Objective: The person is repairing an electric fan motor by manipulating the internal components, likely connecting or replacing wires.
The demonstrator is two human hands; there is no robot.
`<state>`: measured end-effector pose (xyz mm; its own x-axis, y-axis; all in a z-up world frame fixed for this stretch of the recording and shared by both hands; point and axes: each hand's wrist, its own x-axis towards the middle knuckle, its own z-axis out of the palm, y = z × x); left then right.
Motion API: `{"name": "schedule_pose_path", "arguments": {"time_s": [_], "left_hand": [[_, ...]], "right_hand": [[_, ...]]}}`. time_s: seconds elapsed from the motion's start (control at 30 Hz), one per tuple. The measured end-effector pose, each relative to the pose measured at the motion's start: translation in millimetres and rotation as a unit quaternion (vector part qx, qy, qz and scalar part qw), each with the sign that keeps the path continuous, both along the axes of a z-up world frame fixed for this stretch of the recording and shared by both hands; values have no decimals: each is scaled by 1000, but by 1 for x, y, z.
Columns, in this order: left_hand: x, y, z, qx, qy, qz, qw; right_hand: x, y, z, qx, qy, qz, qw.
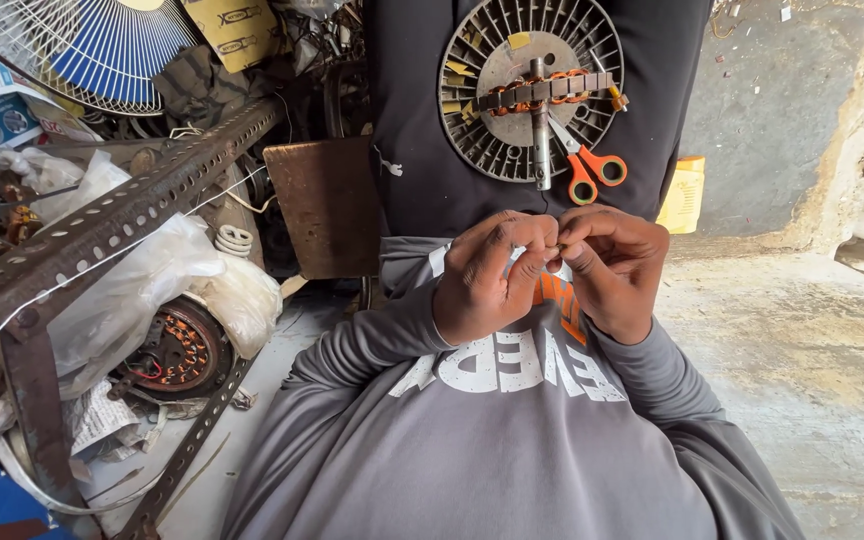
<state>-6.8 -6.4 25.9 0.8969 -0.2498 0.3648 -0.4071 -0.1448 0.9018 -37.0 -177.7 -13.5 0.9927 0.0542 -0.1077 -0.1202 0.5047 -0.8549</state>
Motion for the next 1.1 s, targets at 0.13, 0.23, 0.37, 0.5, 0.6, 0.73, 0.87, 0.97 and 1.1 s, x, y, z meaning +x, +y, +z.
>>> {"name": "schedule_pose_path", "arguments": {"time_s": [0.13,0.23,0.37,0.5,0.6,0.73,0.87,0.97,1.1], "left_hand": [[1,1,0,-4,10,5,1000],[5,6,0,-41,77,-32,996],[4,3,-7,-94,141,-51,984],[-3,-3,-31,-208,190,-5,960],[-3,-4,-41,-255,202,8,945],[-1,2,-41,-252,197,7,947],[21,18,-13,-67,68,19,995],[28,21,-4,-28,83,-17,996],[28,24,0,-46,95,-52,993]], "right_hand": [[0,2,6,-36,1,-2,999],[1,5,1,-88,-13,-7,996],[2,7,-8,-94,-10,-36,995],[14,7,-8,-105,-32,-24,994],[22,9,-8,-81,-38,-3,996],[22,14,0,-62,-14,2,998],[31,11,15,-77,-30,22,996],[35,7,22,-200,-157,17,967],[46,10,44,-299,-199,31,933]]}}
